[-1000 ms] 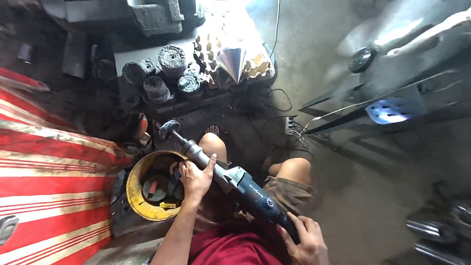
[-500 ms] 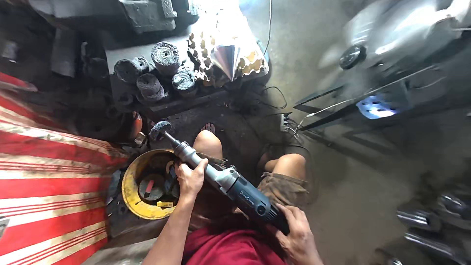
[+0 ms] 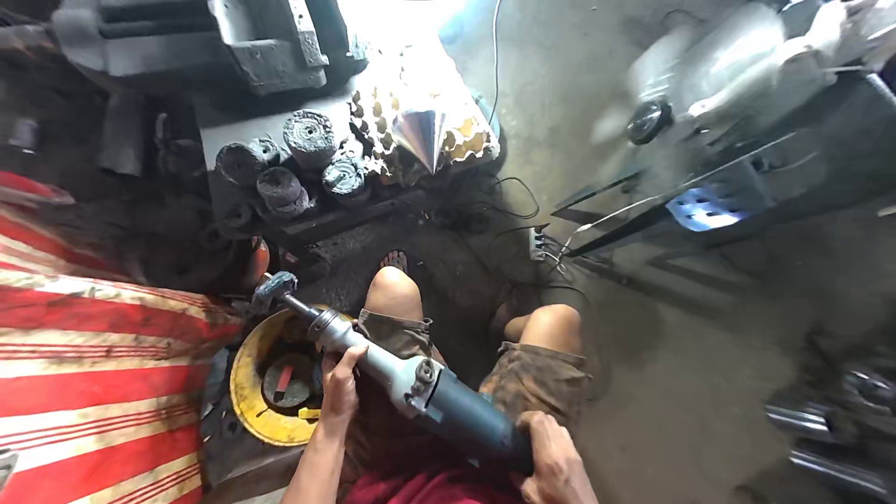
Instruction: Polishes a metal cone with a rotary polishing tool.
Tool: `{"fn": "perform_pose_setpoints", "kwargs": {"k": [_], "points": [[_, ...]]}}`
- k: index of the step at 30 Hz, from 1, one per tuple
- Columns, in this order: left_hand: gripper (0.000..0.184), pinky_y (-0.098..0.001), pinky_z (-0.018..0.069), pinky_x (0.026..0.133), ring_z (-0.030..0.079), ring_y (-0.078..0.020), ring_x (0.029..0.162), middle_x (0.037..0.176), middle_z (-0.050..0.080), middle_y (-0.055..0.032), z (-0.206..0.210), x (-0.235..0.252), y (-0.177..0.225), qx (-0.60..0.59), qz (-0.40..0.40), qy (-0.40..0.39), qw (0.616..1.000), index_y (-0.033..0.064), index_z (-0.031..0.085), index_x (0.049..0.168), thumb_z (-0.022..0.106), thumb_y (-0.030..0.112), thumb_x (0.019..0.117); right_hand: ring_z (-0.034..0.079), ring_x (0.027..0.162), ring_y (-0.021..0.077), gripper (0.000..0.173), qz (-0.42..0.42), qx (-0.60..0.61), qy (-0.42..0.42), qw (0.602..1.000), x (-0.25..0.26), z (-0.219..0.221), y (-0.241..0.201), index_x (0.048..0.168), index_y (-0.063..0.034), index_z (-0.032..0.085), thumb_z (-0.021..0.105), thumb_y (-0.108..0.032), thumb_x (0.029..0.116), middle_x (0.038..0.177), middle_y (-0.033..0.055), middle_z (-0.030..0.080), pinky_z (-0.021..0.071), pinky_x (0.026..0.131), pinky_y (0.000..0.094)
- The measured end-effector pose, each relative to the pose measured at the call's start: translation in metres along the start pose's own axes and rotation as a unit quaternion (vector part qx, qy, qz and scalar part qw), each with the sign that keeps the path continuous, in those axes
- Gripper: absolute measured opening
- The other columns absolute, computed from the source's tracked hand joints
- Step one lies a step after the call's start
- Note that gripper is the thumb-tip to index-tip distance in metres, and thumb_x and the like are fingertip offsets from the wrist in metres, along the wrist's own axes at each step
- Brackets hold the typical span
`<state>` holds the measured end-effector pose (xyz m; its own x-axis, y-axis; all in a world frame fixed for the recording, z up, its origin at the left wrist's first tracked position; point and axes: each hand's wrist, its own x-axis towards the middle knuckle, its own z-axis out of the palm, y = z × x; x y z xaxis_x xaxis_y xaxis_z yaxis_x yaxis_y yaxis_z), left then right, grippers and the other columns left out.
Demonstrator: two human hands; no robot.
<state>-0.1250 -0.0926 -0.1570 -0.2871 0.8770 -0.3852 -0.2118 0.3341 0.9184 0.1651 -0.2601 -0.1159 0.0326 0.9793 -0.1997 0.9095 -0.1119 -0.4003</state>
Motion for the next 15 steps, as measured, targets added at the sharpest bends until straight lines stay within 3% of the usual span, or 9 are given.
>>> {"fn": "perform_pose_setpoints", "kwargs": {"k": [2,5,10,12,15], "points": [[0.035,-0.0268,0.0581,0.086,0.069,-0.0091,0.095,0.102,0.071,-0.0032,-0.004,0.003,-0.006,-0.011,0.011,-0.005,1.000,0.0019,0.064,0.119,0.066,0.016,0.0869,0.069,0.095,0.0354,0.059,0.001,0.015,-0.003,1.000,-0.009,0.000,0.001,0.117,-0.0048,0.066,0.087,-0.032,0.0689,0.104,0.0146,0.072,0.0558,0.082,0.0536],[0.029,-0.0271,0.0573,0.082,0.067,-0.0095,0.089,0.093,0.069,-0.0022,-0.006,0.007,-0.012,-0.028,0.015,-0.016,0.999,0.0041,0.066,0.108,0.065,0.015,0.0817,0.067,0.103,0.0375,0.063,0.028,-0.004,-0.034,0.999,-0.014,-0.001,0.007,0.124,-0.0078,0.068,0.085,-0.038,0.0715,0.109,0.0131,0.073,0.0539,0.085,0.0571],[0.028,-0.0263,0.0569,0.077,0.067,-0.0096,0.086,0.093,0.070,-0.0021,-0.005,0.007,-0.013,-0.034,0.003,-0.030,0.999,0.0058,0.068,0.107,0.060,0.017,0.0829,0.065,0.104,0.0399,0.046,0.010,-0.026,-0.030,0.999,-0.018,0.009,0.013,0.102,-0.0086,0.074,0.085,-0.032,0.0642,0.106,0.0148,0.071,0.0525,0.080,0.0589],[0.023,-0.0255,0.0574,0.075,0.068,-0.0087,0.085,0.093,0.070,-0.0015,0.000,0.002,-0.006,-0.043,0.012,-0.018,0.999,0.0064,0.066,0.104,0.057,0.015,0.0851,0.066,0.106,0.0396,0.043,0.002,0.005,-0.007,1.000,-0.022,0.008,0.015,0.105,-0.0076,0.076,0.083,-0.031,0.0700,0.109,0.0154,0.071,0.0527,0.083,0.0592],[0.026,-0.0268,0.0552,0.088,0.065,-0.0098,0.102,0.109,0.069,-0.0016,0.013,-0.012,0.011,-0.070,0.060,-0.040,0.995,0.0062,0.064,0.110,0.051,0.015,0.0888,0.069,0.103,0.0357,0.044,0.002,0.043,0.039,0.998,-0.029,-0.010,0.017,0.110,-0.0050,0.076,0.084,-0.031,0.0749,0.115,0.0172,0.071,0.0576,0.086,0.0549]]}}
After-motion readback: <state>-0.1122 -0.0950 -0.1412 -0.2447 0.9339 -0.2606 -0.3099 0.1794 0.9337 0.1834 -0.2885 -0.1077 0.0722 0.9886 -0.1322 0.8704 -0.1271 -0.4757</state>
